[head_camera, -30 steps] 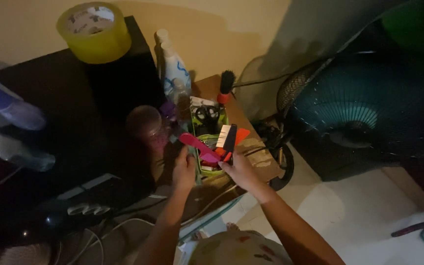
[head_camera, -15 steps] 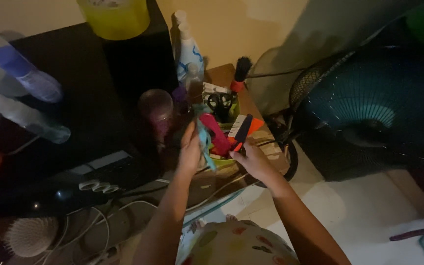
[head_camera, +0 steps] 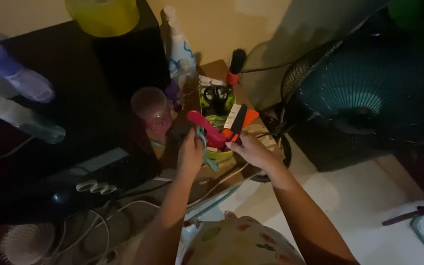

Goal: Clean various objects and surfaces on a desk and surrounding equipment using a cloth.

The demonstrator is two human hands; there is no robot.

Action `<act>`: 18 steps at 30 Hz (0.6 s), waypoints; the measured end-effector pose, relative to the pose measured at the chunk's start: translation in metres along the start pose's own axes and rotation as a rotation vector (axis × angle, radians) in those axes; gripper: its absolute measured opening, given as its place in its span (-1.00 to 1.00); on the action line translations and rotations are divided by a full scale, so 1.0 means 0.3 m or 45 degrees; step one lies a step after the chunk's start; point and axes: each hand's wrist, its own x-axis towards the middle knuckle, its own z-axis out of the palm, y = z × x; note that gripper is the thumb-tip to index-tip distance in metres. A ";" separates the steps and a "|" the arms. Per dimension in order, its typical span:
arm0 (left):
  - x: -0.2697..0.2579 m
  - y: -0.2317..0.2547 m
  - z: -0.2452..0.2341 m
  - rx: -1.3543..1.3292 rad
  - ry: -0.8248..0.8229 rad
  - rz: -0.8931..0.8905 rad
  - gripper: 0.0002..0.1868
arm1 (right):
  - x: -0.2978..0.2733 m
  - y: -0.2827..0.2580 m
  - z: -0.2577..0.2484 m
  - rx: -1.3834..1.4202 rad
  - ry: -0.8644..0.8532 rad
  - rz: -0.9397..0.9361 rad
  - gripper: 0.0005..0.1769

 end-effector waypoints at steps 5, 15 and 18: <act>-0.212 0.204 -0.098 -0.536 0.260 -0.313 -0.48 | -0.096 -0.022 0.017 0.066 0.104 0.085 -0.40; -0.321 0.469 -0.167 -0.251 0.110 0.617 -0.62 | -0.225 -0.130 0.155 0.819 0.327 -0.537 -0.47; -0.254 0.429 -0.214 0.241 0.449 0.470 -0.83 | -0.286 0.110 0.090 0.919 0.809 -0.416 -0.45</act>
